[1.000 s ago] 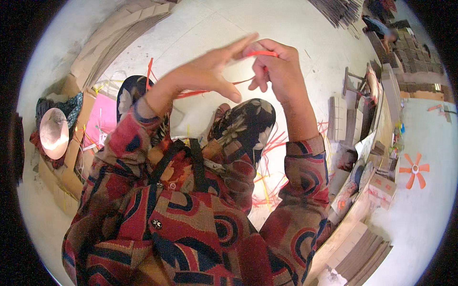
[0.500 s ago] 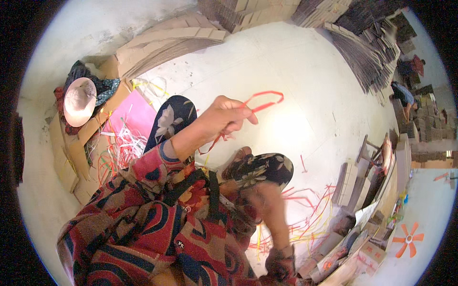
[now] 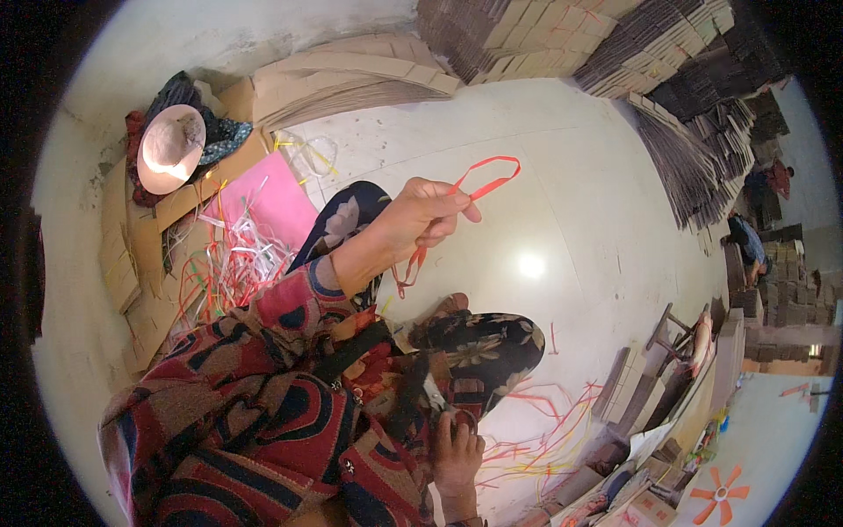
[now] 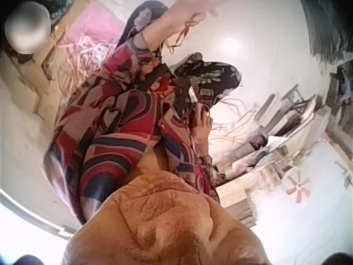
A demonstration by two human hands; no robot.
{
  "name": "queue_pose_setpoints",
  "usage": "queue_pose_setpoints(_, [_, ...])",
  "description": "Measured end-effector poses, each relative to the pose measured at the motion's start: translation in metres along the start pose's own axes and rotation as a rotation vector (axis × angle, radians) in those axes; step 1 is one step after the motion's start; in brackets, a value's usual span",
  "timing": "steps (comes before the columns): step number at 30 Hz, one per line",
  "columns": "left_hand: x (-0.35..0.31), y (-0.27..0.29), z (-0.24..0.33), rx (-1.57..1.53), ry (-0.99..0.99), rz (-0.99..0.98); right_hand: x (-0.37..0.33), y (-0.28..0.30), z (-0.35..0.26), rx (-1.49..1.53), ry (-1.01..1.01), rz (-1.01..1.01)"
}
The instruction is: The person gathers a stack of flat cardboard pieces and ties them together using red plastic strips. They wrap the strips around the stack, tie knots, and trim the excess with scissors. The person then places the bundled stack aside and repeats the process with another stack.
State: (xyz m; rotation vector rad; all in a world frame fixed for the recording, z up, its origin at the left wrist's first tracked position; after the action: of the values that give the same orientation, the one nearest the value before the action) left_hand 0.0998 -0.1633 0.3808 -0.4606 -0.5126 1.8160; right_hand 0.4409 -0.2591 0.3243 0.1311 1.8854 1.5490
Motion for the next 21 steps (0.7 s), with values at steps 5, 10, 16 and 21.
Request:
queue_pose_setpoints(5, [-0.009,0.003,0.012,0.005,-0.033,0.002,-0.018,0.005,0.059,0.865,-0.233,0.173])
queue_pose_setpoints(10, [-0.01,-0.015,0.004,0.001,-0.018,-0.024,0.022,0.068,0.039,1.27,-0.081,0.241])
queue_pose_setpoints(16, [-0.015,-0.023,0.002,0.071,-0.074,-0.035,0.084,0.13,-0.025,2.026,0.537,0.077])
queue_pose_setpoints(21, [-0.024,-0.028,0.01,0.191,-0.102,-0.015,0.108,0.161,-0.041,1.94,0.582,0.077])
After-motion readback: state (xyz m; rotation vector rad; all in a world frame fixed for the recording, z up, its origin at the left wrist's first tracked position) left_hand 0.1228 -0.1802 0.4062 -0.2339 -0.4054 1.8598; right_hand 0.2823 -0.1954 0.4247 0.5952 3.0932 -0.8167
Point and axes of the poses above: each hand's wrist, its own x-axis towards the middle knuckle, its own y-axis out of the back of the hand, z = x × y, the point moved 8 cm from there along x, towards the middle knuckle, and after that the axes turned 6 degrees about -z, right-handed, at the moved point
